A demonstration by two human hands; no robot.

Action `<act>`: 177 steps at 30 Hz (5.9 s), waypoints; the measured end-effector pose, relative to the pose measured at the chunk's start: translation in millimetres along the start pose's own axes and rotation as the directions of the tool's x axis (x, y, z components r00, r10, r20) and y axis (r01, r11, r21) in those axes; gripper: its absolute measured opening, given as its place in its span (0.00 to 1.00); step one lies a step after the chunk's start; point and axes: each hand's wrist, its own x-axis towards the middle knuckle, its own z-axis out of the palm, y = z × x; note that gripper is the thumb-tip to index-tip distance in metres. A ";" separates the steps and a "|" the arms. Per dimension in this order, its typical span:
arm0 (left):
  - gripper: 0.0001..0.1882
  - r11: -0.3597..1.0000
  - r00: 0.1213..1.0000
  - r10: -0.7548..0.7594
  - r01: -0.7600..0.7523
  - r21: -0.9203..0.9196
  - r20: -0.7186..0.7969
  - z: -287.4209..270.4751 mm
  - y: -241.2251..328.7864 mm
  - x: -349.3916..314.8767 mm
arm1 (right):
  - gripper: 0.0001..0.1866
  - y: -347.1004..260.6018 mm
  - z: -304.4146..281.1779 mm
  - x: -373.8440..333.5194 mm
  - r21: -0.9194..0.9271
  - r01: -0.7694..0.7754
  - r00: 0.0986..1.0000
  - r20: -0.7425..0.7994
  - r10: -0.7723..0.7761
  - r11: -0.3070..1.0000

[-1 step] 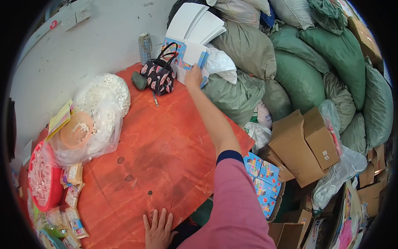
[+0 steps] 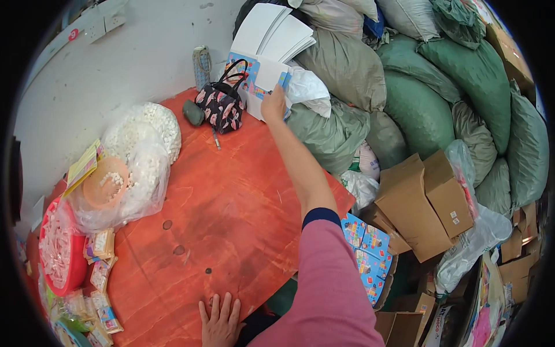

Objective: Applying labels to small toy packages and then folding a cardboard box to pack them inside.

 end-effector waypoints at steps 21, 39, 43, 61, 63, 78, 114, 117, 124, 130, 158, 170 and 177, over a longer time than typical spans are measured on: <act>0.30 0.987 0.996 -0.064 0.072 -0.142 0.064 -20.3 -3.5 13.9 | 0.10 18.0 -30.0 75.3 -0.748 0.309 0.947 0.187 -0.261 0.587; 0.34 0.574 0.778 -0.416 -0.177 -0.799 -0.471 -86.5 -16.0 127.8 | 0.13 -103.1 -357.6 -181.9 -0.069 0.918 0.382 0.416 -0.825 0.390; 0.49 0.502 0.733 -0.488 -0.210 -0.839 -0.475 -105.3 1.4 157.0 | 0.15 -124.0 -369.6 -249.0 0.208 0.910 0.249 0.416 -0.875 0.358; 0.39 0.823 0.608 -0.497 0.103 -0.559 -0.620 -85.5 13.6 50.2 | 0.21 -191.3 -299.2 -240.1 0.512 0.851 -0.212 0.541 -0.814 0.118; 0.39 0.791 0.606 -0.540 0.128 -0.599 -0.584 -86.1 6.2 43.2 | 0.19 -199.7 -295.0 -246.2 0.551 0.834 -0.052 0.147 -0.988 0.038; 0.32 0.739 0.337 -0.662 0.445 -0.506 -0.670 -99.1 -43.7 -59.5 | 0.08 -206.5 -248.2 -205.4 0.670 0.703 -0.178 0.490 -0.853 0.238; 0.17 0.346 0.639 -0.673 -0.174 -0.922 -0.373 -196.8 -125.0 -76.9 | 0.37 -304.7 -125.8 -145.8 0.421 0.459 0.040 0.870 -0.491 0.782; 0.07 0.237 0.614 -0.704 -0.268 -0.934 -0.356 -200.3 -145.0 -86.6 | 0.33 -310.4 -137.3 -160.7 0.524 0.414 0.000 0.818 -0.576 0.744; 0.07 -0.243 0.661 -0.747 -0.183 -0.953 0.064 -228.1 -133.9 -65.8 | 0.17 -261.7 -55.8 -123.8 0.165 -0.298 -0.456 0.841 -0.292 0.940; 0.17 -0.419 0.579 -0.716 0.091 -0.903 0.390 -176.1 -112.7 -77.2 | 0.17 -199.7 -30.4 -195.2 0.308 0.010 -0.106 0.946 -0.305 0.951; 0.28 -0.432 0.374 -0.872 -0.283 -0.856 0.317 -67.3 -55.1 -33.6 | 0.17 -227.5 -274.3 -256.6 0.546 0.802 0.237 0.081 -0.968 0.242; 0.40 0.929 0.282 -0.269 0.328 -0.171 -0.921 -134.9 -48.8 -82.9 | 0.13 -242.9 -261.3 -261.7 0.769 0.343 -0.194 0.621 -0.760 0.540; 0.25 0.796 0.505 -0.601 0.302 -0.525 -0.620 -163.7 -38.5 -85.7 | 0.15 -239.8 -254.6 -306.8 0.173 -0.741 -0.076 0.938 -0.337 0.648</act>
